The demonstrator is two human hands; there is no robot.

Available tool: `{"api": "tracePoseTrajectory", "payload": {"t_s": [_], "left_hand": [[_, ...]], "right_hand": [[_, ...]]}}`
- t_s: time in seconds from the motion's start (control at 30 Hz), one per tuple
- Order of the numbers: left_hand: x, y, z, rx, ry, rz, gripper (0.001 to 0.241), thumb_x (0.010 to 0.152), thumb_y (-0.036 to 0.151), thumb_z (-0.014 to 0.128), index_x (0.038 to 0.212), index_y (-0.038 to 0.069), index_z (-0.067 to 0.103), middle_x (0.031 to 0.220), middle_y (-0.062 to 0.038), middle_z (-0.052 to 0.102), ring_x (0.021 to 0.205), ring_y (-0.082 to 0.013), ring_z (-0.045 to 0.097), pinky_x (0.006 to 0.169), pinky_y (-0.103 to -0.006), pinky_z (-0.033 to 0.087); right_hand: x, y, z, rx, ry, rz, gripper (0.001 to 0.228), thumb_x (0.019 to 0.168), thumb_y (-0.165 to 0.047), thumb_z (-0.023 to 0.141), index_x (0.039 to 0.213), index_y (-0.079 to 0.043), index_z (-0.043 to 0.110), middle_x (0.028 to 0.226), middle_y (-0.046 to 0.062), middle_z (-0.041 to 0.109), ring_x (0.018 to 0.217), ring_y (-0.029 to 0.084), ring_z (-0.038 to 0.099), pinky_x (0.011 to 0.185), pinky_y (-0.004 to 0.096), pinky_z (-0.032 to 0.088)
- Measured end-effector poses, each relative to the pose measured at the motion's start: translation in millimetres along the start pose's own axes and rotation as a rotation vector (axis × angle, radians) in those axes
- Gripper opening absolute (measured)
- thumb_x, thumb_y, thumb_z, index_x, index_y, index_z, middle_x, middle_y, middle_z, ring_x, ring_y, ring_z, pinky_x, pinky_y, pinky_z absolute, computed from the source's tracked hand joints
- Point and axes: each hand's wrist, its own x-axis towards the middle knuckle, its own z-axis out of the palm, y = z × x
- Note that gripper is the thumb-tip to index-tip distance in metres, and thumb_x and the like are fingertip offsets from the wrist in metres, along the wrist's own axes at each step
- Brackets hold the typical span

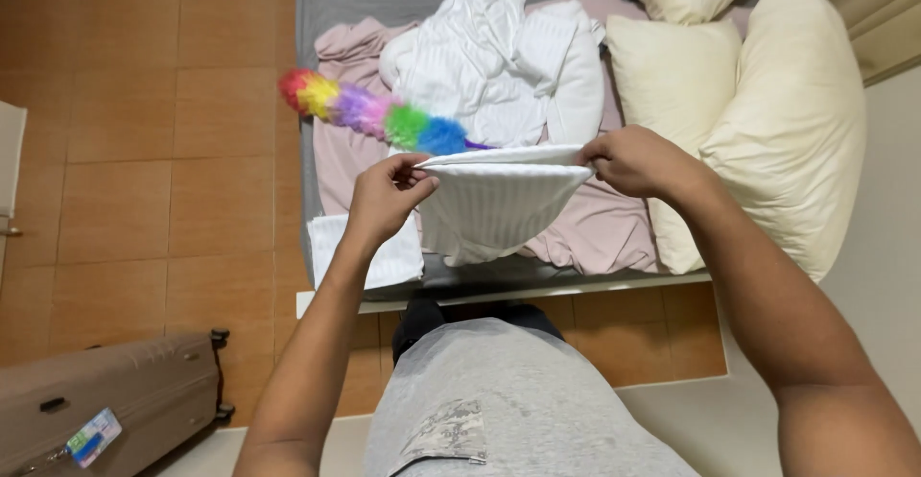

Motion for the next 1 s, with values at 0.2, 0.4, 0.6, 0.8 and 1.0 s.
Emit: {"api": "tracePoseTrajectory", "payload": {"t_s": [0.2,0.4,0.6,0.8,1.0], "left_hand": [[24,23,-20,0.295,0.123,0.326,0.02,0.088,0.016,0.084,0.105,0.005,0.08,0.092,-0.007,0.069,0.084,-0.0172,0.066,0.076,-0.0257,0.052],[52,25,-18,-0.14,0.084,0.536,0.017,0.1,0.019,0.072,0.106,0.003,0.07,0.115,-0.006,0.066,0.103,-0.0134,0.058,0.083,-0.0239,0.048],[73,51,14,-0.222,0.356,0.678,0.026,0.114,0.027,0.055,0.108,0.003,0.058,0.094,0.002,0.054,0.087,-0.0075,0.046,0.081,-0.024,0.043],[84,98,6,-0.131,0.413,0.728,0.037,0.117,0.039,0.041,0.106,0.005,0.05,0.086,0.003,0.046,0.078,-0.0081,0.042,0.072,-0.0255,0.04],[77,136,19,-0.018,0.153,0.686,0.037,0.115,0.039,0.044,0.105,0.005,0.052,0.073,0.001,0.043,0.068,-0.0083,0.041,0.061,-0.0281,0.037]], "right_hand": [[-20,-23,-20,-0.178,-0.022,-0.108,0.032,0.093,-0.033,0.064,0.094,-0.005,0.079,0.094,0.014,0.075,0.081,0.033,0.071,0.077,0.041,0.055],[-23,-30,-22,-0.005,0.519,-0.432,0.021,0.096,-0.02,0.076,0.089,-0.002,0.07,0.094,0.01,0.072,0.08,0.024,0.068,0.07,0.034,0.054],[17,-14,-7,0.731,0.794,-0.467,0.021,0.106,-0.005,0.075,0.12,-0.003,0.059,0.102,0.002,0.066,0.09,0.007,0.061,0.083,0.023,0.051],[25,-13,-45,1.134,0.717,-0.56,0.038,0.105,-0.005,0.074,0.138,-0.005,0.055,0.113,0.003,0.064,0.102,0.008,0.06,0.094,0.021,0.05],[23,-79,-72,-0.064,0.799,-0.579,0.051,0.093,-0.026,0.084,0.134,-0.009,0.06,0.129,0.015,0.065,0.124,0.027,0.057,0.108,0.04,0.047]]}}
